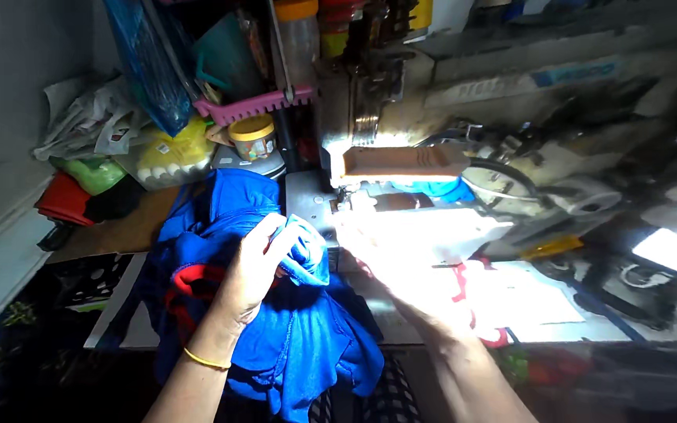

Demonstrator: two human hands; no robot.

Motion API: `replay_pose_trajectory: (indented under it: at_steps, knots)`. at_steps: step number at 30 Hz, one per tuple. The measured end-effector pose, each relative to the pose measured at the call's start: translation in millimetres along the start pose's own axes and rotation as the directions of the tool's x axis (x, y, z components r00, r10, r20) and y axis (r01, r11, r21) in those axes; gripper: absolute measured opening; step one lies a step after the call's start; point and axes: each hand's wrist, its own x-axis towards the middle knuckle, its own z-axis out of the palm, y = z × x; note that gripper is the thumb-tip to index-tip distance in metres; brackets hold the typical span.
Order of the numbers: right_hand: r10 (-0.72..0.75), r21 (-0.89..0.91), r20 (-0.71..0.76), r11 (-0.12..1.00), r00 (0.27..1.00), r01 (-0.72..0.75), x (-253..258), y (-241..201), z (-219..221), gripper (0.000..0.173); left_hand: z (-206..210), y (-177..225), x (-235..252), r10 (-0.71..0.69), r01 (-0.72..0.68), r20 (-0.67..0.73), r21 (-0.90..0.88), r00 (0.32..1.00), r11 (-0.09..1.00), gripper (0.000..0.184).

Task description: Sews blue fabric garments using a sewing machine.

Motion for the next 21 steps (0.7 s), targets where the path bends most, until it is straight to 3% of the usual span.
replay_pose_trajectory:
  at_steps: [2,4,7,11,14,16,17,19,21]
  knots:
    - [0.158,0.201,0.113,0.963,0.981,-0.178,-10,5,4,0.021,2,0,-3,-0.009,0.01,0.007,-0.044,1.0,0.999,0.017]
    - [0.281,0.425,0.24,0.83,0.929,-0.361,-17,10,9,0.005,3,-1,-8,-0.016,0.016,0.002,-0.071,1.0,0.997,0.019]
    - [0.286,0.604,0.313,0.676,0.906,-0.422,-24,4,6,0.018,2,-2,-20,-0.039,0.032,-0.06,-0.114,0.997,0.993,0.02]
    - [0.274,0.558,0.283,0.733,0.919,-0.39,-30,-1,7,0.02,4,-5,-34,-0.045,0.034,-0.078,-0.138,0.996,0.99,0.02]
    - [0.263,0.505,0.257,0.784,0.93,-0.361,-32,1,9,0.014,-3,2,-36,0.002,-0.004,-0.051,-0.054,0.999,0.999,0.018]
    - [0.258,0.415,0.222,0.848,0.94,-0.33,-37,-2,5,0.012,-23,20,-37,0.095,-0.089,-0.155,0.047,0.983,0.995,0.019]
    - [0.26,0.352,0.189,0.882,0.947,-0.313,-41,-2,1,0.012,-39,32,-36,0.171,-0.159,-0.296,0.062,0.94,0.985,0.021]
    - [0.275,0.22,0.117,0.93,0.954,-0.295,-52,-1,-10,0.012,-83,51,-34,0.317,-0.337,-0.542,0.064,0.779,0.939,0.02]
    - [0.252,-0.043,0.049,0.967,0.967,-0.25,-62,8,-19,0.014,-117,55,-39,0.444,-0.38,-0.637,0.246,0.63,0.892,0.034]
